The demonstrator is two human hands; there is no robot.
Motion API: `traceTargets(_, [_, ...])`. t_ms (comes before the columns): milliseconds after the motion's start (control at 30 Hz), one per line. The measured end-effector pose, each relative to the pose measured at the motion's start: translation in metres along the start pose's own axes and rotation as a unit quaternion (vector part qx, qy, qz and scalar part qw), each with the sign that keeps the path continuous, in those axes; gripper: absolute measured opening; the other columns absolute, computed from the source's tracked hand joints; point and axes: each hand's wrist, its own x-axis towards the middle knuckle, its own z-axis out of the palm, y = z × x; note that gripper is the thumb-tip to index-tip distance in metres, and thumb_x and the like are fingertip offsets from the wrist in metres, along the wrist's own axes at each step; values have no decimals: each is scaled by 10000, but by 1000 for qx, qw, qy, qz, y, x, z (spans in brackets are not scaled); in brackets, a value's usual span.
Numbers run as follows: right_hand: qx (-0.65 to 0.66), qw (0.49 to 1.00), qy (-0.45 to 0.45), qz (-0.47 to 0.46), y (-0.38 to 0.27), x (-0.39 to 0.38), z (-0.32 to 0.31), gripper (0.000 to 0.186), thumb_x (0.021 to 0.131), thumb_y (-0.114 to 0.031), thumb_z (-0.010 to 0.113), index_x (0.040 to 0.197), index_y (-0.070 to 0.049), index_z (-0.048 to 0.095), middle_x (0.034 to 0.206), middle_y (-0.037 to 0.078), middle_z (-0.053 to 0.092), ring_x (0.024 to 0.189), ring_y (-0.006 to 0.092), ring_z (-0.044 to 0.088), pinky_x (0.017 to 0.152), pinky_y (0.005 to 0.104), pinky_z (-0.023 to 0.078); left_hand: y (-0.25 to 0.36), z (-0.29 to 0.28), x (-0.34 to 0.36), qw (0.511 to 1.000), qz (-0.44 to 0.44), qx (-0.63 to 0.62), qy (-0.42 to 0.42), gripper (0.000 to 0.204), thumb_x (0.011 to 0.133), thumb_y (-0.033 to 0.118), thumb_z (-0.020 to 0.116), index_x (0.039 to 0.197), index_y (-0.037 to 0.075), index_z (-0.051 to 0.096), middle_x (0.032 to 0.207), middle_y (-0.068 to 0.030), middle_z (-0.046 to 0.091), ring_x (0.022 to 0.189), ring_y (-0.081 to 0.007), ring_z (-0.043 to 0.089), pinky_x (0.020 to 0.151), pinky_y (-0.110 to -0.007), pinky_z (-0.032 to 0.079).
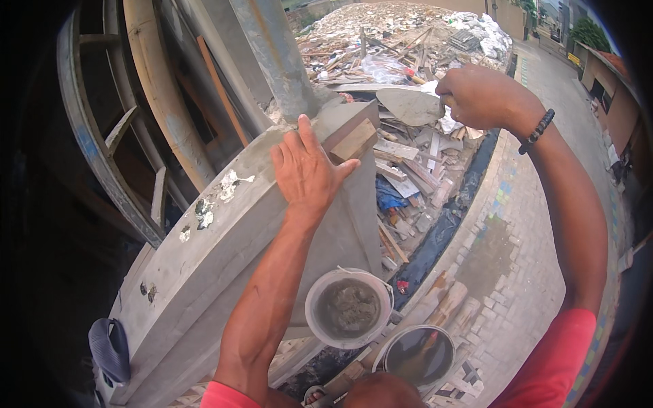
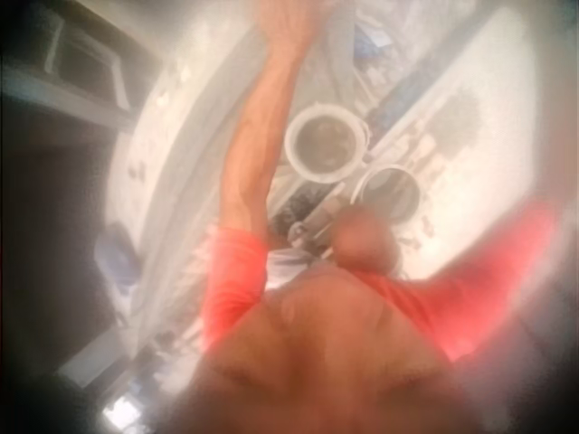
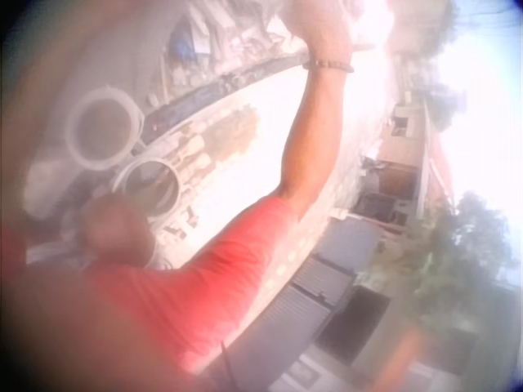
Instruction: The person applies a grey paste to a concrete ledge using a trowel and a wooden float. They repeatedly scoop the material from a bucket and smooth the surface along the edge of the structure.
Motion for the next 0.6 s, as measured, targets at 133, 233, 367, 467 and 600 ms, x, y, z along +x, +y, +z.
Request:
traceTargets(133, [61,992,62,-87,-26,6,-4,353,817,-47,548,1122,4,716,978,238,711,906,358,687,899,426,533,0,1,1,1000,4,-8,11,1210,523,544,930,1420,-22,348,1067,-136,519,992,-281,507,911,-415,358])
traceTargets(233, [59,994,11,-90,-56,17,-10,402,772,-1,556,1137,-19,723,978,224,721,910,346,698,877,417,551,0,0,1,1000,3,-15,10,1198,519,526,937,1410,-22,353,1059,-134,520,982,-282,510,904,-414,362])
traceTargets(367, [32,996,-10,-87,-74,28,-12,431,754,14,568,1151,-43,727,962,211,729,919,338,704,850,420,564,1,-4,1,1000,0,-11,6,1186,520,510,941,1404,-22,356,1057,-133,522,977,-284,512,896,-409,368])
traceTargets(467, [0,997,-3,-75,-76,37,-6,435,752,10,582,1156,-54,729,956,208,732,926,334,708,842,424,568,2,0,-2,1000,1,-18,10,1178,527,504,941,1403,-23,356,1060,-134,523,984,-284,509,897,-409,370])
traceTargets(600, [-10,998,10,-56,-70,45,-2,417,756,-14,594,1148,-53,731,1000,200,728,964,332,698,865,421,559,1,-3,0,1000,-8,-13,-2,1163,539,505,937,1399,-24,359,1066,-136,524,996,-282,506,908,-412,368])
